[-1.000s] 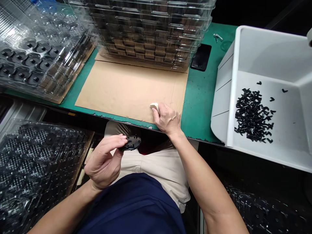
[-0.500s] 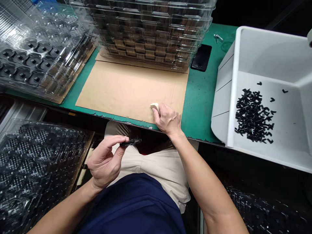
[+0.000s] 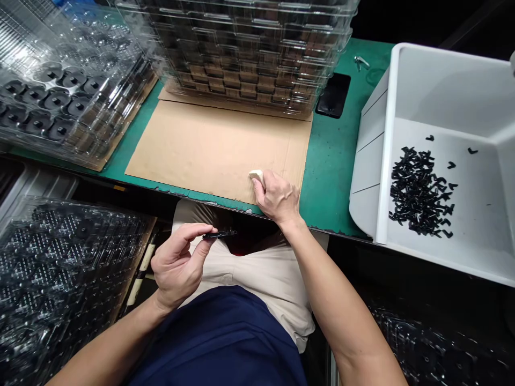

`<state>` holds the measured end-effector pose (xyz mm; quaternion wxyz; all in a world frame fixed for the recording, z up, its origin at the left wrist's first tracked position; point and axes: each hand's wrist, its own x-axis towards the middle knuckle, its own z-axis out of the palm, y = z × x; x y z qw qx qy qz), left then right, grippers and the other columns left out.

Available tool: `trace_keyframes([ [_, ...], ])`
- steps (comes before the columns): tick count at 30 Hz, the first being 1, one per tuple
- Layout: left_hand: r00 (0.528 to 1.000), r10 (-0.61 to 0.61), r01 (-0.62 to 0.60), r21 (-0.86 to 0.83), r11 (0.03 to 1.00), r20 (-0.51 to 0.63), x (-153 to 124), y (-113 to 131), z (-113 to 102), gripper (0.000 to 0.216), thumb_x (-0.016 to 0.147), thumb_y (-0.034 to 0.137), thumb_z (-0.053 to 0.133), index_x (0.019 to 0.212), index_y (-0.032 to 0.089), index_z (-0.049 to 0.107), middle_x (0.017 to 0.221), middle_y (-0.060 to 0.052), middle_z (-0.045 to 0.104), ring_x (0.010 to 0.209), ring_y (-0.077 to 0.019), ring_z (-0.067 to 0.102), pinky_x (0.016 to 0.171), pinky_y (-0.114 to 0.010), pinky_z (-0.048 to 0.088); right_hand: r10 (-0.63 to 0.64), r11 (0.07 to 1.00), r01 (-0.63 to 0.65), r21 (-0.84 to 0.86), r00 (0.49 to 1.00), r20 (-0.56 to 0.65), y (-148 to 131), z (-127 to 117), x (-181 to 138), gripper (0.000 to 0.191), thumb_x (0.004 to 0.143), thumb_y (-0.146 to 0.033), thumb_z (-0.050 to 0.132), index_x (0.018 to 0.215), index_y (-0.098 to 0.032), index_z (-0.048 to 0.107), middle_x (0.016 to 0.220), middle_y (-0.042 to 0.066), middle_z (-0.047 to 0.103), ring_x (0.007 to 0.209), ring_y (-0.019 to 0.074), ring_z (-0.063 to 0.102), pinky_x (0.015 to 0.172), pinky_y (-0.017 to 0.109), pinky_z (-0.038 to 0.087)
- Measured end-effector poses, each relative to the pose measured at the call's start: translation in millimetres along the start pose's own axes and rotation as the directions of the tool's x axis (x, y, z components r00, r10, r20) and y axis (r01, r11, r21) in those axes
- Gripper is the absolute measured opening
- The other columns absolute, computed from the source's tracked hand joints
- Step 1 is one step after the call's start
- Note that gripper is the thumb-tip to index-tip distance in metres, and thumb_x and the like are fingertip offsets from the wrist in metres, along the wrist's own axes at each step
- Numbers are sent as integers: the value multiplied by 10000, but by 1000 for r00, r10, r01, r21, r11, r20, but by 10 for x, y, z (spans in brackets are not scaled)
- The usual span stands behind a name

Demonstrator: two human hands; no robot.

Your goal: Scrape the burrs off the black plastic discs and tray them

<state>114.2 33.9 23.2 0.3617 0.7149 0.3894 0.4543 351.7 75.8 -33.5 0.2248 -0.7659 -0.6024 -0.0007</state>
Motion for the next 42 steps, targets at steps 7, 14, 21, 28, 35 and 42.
trace_keyframes([
  [7,1000,-11,11,-1,1000,4,4,-5,9,326,881,12,701,1130,218,743,1003,-52,763,937,-195,718,845,-347,585,2,1000,-2,2,1000,-4,-6,-3,-1,342,1018,-455,511,805,-200,593,786,28,663,661,142,506,577,292,177],
  [14,1000,-12,12,-6,1000,-2,-17,-6,6,315,886,27,707,1133,218,743,1003,-54,764,936,-195,719,843,-351,589,5,1000,-5,-3,1000,-5,3,9,1,340,1016,-458,512,814,-202,606,790,33,664,664,149,510,582,297,175],
  [21,1000,-6,6,-9,1000,-3,-10,6,-5,341,871,-5,706,1131,212,742,1000,-51,763,935,-189,716,845,-346,585,4,1000,-4,3,1000,-7,-9,-9,1,320,1010,-439,535,799,-203,584,789,17,677,678,143,527,578,284,181],
  [28,1000,-11,11,12,1000,-2,-8,-2,1,307,884,29,708,1126,215,742,991,-54,767,916,-192,720,828,-344,590,9,1000,-9,10,1000,-3,-16,-13,3,323,1008,-437,531,799,-197,591,785,21,666,671,140,530,578,293,182],
  [35,999,-35,35,-4,999,0,-5,-8,10,290,892,51,709,1127,217,743,997,-59,766,928,-196,723,839,-345,593,4,1000,-4,13,1000,-7,-7,-7,1,319,1012,-443,527,815,-203,604,796,22,673,674,143,533,579,294,183],
  [42,999,-33,33,-6,999,-2,-10,-9,6,293,887,48,714,1122,219,745,994,-57,766,921,-195,723,834,-341,592,3,1000,-3,7,1000,-13,1,5,0,321,1008,-445,530,815,-201,611,803,23,680,671,144,536,578,294,184],
])
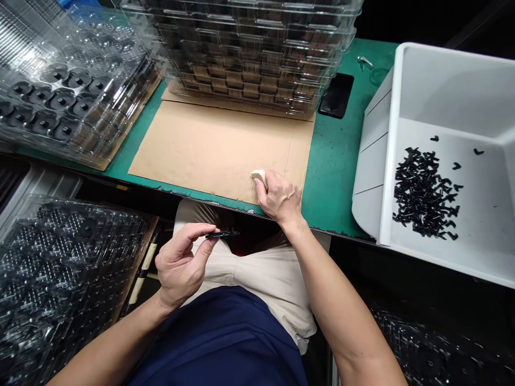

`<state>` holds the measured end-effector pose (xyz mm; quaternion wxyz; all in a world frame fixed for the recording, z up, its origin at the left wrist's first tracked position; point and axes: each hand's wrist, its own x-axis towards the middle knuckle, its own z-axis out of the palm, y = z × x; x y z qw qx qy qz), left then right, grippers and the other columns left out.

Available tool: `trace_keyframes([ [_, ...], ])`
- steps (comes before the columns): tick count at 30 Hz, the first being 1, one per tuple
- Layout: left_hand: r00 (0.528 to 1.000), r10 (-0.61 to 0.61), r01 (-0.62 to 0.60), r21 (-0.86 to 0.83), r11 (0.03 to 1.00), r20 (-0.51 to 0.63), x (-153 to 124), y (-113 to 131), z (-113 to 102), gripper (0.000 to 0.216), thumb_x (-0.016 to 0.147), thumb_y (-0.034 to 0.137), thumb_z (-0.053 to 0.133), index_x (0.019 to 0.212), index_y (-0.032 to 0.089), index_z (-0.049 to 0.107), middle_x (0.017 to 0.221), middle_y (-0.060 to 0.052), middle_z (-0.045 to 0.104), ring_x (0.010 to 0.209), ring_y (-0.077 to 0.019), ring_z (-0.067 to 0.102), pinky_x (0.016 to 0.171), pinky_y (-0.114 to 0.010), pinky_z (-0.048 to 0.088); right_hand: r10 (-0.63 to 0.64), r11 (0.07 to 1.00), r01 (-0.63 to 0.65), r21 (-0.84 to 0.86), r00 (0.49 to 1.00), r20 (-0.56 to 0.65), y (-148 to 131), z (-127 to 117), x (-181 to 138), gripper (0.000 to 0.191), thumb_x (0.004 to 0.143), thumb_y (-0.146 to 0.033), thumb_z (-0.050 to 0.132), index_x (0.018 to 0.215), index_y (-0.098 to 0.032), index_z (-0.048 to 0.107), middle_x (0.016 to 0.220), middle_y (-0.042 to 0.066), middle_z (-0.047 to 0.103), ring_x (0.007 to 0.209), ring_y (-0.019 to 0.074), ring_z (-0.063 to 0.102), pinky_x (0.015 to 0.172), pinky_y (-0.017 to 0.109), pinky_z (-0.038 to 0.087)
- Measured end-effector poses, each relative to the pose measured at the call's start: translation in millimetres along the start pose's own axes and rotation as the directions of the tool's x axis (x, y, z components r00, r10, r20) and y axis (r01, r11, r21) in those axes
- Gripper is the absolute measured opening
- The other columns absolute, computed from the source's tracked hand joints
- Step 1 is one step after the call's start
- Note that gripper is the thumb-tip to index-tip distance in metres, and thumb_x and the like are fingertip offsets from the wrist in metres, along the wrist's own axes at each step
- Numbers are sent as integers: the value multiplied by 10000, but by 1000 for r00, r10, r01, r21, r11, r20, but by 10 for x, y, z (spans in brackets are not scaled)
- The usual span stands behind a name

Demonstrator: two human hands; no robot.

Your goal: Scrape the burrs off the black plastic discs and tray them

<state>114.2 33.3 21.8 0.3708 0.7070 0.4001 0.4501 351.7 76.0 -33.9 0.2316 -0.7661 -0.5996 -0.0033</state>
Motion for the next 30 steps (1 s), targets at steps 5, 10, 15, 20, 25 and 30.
trace_keyframes([
  [5,1000,-9,9,-2,1000,4,-4,-9,2,302,882,47,718,1128,220,744,998,-54,764,925,-193,721,837,-335,589,1,1000,-1,3,1000,5,-1,-4,0,326,1011,-447,531,807,-201,595,794,16,673,668,138,530,576,292,189],
  [10,1000,-21,21,14,1000,2,-2,-9,0,270,892,81,720,1122,221,746,994,-54,762,918,-194,721,831,-330,592,-2,1000,2,-4,1000,3,-2,-2,1,331,1012,-449,520,802,-201,584,784,23,666,674,144,529,580,293,192],
  [15,1000,-24,24,20,1000,0,-10,-10,0,244,905,106,714,1119,219,745,990,-60,763,914,-197,724,828,-335,600,-5,1000,5,-10,1000,-2,-6,-3,3,332,1009,-444,524,795,-200,594,775,24,660,662,145,523,578,291,187],
  [20,1000,-27,27,29,999,-9,6,-36,-10,241,905,114,717,1120,217,746,995,-61,759,916,-197,721,829,-334,599,-3,1000,3,-7,1000,0,-7,-5,2,327,1013,-445,524,805,-201,591,783,22,666,669,143,520,577,289,182],
  [25,999,-23,24,33,999,-27,49,-39,-37,248,901,101,718,1118,219,745,993,-56,749,915,-190,708,830,-335,589,7,1000,-7,-2,1000,17,-6,-3,4,330,1013,-455,516,812,-204,591,793,25,667,680,149,532,579,289,190],
  [30,1000,-13,14,37,999,-23,71,-46,-39,257,898,78,714,1114,213,745,988,-53,746,908,-182,701,826,-327,582,4,1000,-3,-10,1000,9,-4,0,2,327,1015,-453,527,812,-205,588,797,21,672,689,146,537,583,296,185],
])
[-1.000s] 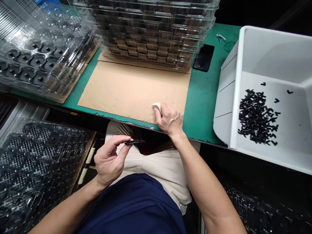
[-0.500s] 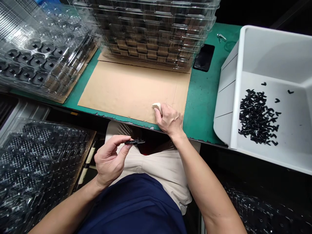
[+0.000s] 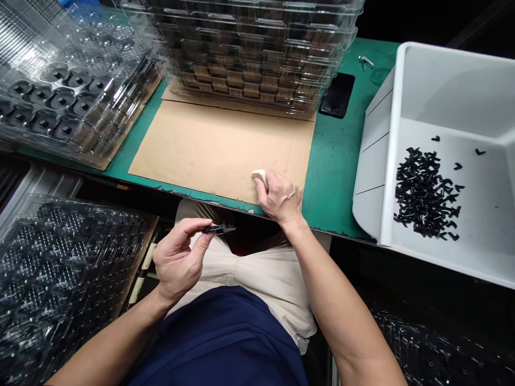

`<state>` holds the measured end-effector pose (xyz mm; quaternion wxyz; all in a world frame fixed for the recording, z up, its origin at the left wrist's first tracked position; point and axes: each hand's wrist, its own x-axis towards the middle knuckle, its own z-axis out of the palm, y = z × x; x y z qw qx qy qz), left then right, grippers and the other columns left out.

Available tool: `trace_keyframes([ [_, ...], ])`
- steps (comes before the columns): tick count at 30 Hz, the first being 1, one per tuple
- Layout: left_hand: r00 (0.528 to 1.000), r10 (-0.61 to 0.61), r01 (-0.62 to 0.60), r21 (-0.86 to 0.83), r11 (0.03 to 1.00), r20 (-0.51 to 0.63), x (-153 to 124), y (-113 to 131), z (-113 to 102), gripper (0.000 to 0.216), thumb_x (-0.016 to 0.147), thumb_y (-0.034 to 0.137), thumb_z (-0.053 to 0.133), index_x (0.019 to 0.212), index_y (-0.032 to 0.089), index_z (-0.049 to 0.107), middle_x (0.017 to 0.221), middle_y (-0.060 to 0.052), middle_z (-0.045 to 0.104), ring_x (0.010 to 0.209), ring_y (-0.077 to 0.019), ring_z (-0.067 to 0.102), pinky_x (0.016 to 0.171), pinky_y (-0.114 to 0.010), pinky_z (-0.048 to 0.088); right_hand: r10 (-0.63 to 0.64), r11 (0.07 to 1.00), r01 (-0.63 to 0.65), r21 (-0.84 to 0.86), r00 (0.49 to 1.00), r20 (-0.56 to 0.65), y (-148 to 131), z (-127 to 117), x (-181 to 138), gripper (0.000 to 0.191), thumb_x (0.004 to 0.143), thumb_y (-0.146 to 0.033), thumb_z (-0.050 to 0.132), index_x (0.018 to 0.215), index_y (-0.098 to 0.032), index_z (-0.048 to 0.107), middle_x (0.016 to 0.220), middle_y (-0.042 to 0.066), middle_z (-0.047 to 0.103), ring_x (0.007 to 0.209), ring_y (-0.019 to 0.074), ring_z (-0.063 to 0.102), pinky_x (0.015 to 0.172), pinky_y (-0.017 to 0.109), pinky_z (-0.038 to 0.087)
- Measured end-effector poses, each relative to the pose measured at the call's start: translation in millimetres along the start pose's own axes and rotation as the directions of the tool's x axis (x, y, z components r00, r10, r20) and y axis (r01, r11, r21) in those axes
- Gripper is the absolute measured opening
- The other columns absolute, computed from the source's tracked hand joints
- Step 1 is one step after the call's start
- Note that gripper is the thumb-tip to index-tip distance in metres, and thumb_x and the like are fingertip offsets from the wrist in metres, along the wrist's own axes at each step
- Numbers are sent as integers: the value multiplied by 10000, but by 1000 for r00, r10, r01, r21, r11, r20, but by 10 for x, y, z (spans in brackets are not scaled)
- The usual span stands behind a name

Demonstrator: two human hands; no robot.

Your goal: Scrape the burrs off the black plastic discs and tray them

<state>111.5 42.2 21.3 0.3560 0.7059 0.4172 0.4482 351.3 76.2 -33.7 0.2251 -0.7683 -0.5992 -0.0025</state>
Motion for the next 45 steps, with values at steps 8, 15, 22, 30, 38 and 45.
trace_keyframes([
  [8,1000,-10,10,-13,1000,3,-3,-11,11,291,889,57,716,1130,217,744,1000,-47,743,919,-180,695,834,-324,576,-9,1000,9,0,1000,-9,6,9,-3,337,1016,-448,520,807,-192,589,790,25,668,682,138,524,579,282,189],
  [15,1000,-14,14,-22,1000,7,-20,-27,29,313,883,50,720,1138,231,746,1006,-42,743,927,-184,697,840,-329,576,-12,1000,13,10,1000,-28,16,22,-4,333,1010,-449,531,799,-196,574,777,11,652,667,129,504,578,286,183],
  [22,1000,-28,27,-22,999,-4,6,-67,1,304,885,68,727,1138,236,747,1022,-45,741,944,-194,699,855,-345,577,-2,1000,3,9,1000,-12,6,15,-3,338,1011,-447,523,797,-191,578,772,19,638,670,129,507,580,292,182],
  [30,999,-34,33,-11,999,-36,75,-106,7,266,897,98,728,1124,233,752,1023,-40,744,943,-185,700,861,-333,576,-5,1000,5,-4,1000,-12,0,4,-3,329,1012,-443,525,807,-195,592,781,26,659,669,142,517,579,289,178],
  [38,998,-26,27,12,1000,-51,138,-142,1,236,901,117,732,1111,222,757,1018,-46,751,947,-185,709,860,-329,584,9,1000,-9,6,1000,1,6,8,-1,333,1012,-454,522,811,-197,588,790,25,651,679,138,518,580,293,183],
  [45,996,-5,9,44,999,-87,291,-272,7,199,907,156,734,1097,209,757,1013,-48,751,934,-183,720,878,-338,598,0,1000,0,9,1000,-15,4,12,0,326,1004,-445,540,800,-195,588,774,16,652,665,135,512,576,287,179],
])
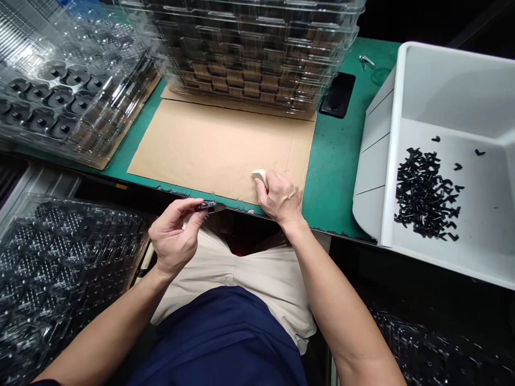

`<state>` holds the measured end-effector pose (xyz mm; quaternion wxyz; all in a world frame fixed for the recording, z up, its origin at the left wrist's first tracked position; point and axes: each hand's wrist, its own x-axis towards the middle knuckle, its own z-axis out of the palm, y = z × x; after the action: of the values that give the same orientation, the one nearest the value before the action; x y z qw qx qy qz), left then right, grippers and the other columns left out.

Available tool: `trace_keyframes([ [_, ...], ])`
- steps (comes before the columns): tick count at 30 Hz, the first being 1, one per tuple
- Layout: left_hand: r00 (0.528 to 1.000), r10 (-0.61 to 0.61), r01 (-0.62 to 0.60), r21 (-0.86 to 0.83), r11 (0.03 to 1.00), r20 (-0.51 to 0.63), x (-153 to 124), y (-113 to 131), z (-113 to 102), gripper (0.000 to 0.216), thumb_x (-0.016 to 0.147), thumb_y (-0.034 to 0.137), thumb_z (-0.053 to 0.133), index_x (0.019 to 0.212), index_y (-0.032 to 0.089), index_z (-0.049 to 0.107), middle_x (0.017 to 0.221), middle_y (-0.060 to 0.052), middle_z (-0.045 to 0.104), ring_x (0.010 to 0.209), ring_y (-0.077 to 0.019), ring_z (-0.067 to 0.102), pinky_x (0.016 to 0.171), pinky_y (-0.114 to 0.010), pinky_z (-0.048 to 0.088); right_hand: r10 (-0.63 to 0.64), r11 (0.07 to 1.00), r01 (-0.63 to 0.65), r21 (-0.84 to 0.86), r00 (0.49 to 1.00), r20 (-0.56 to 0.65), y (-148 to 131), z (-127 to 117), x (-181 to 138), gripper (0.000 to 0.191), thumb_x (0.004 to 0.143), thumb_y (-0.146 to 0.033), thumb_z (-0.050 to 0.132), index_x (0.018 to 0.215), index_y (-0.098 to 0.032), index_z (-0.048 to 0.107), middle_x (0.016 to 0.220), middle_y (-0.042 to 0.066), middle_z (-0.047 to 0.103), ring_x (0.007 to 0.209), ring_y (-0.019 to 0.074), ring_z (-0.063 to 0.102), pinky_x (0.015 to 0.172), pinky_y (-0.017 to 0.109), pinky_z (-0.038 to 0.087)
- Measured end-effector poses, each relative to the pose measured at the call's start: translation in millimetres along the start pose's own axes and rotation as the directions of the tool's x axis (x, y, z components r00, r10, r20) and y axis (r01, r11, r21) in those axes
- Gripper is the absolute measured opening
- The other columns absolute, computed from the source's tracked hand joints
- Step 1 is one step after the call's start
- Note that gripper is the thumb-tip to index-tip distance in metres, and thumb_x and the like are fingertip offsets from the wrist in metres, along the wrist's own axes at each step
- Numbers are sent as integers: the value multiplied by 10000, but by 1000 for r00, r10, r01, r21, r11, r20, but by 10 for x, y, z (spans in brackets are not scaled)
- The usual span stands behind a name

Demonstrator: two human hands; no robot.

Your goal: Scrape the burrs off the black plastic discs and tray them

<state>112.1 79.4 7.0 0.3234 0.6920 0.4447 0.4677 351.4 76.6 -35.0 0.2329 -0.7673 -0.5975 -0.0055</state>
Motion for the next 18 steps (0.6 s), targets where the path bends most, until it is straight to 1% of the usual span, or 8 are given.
trace_keyframes([
  [5,1000,15,-15,52,999,-1,100,-164,67,154,919,190,719,1069,198,756,974,-47,755,897,-179,724,854,-334,605,6,1000,-6,-10,1000,12,-5,-10,5,334,1008,-445,530,797,-194,590,769,17,649,658,133,510,571,282,181],
  [9,1000,7,-9,71,997,20,134,-275,125,151,927,205,704,1071,199,751,975,-46,758,888,-178,730,843,-328,603,7,1000,-7,-17,1000,16,-6,-13,5,328,1010,-447,526,810,-197,597,777,19,656,664,137,514,572,280,186],
  [12,999,-2,-1,68,998,40,138,-315,155,156,931,214,695,1076,196,750,980,-50,758,895,-181,732,845,-331,607,7,1000,-7,-14,1000,20,-5,-14,6,333,1011,-451,521,812,-197,600,783,24,654,664,139,512,575,284,188],
  [18,999,2,-5,75,997,41,159,-347,178,158,931,223,687,1072,191,750,990,-55,766,888,-178,736,837,-325,612,9,1000,-9,-6,1000,20,-11,-18,9,336,1011,-450,520,809,-194,601,773,19,641,651,132,491,579,289,182],
])
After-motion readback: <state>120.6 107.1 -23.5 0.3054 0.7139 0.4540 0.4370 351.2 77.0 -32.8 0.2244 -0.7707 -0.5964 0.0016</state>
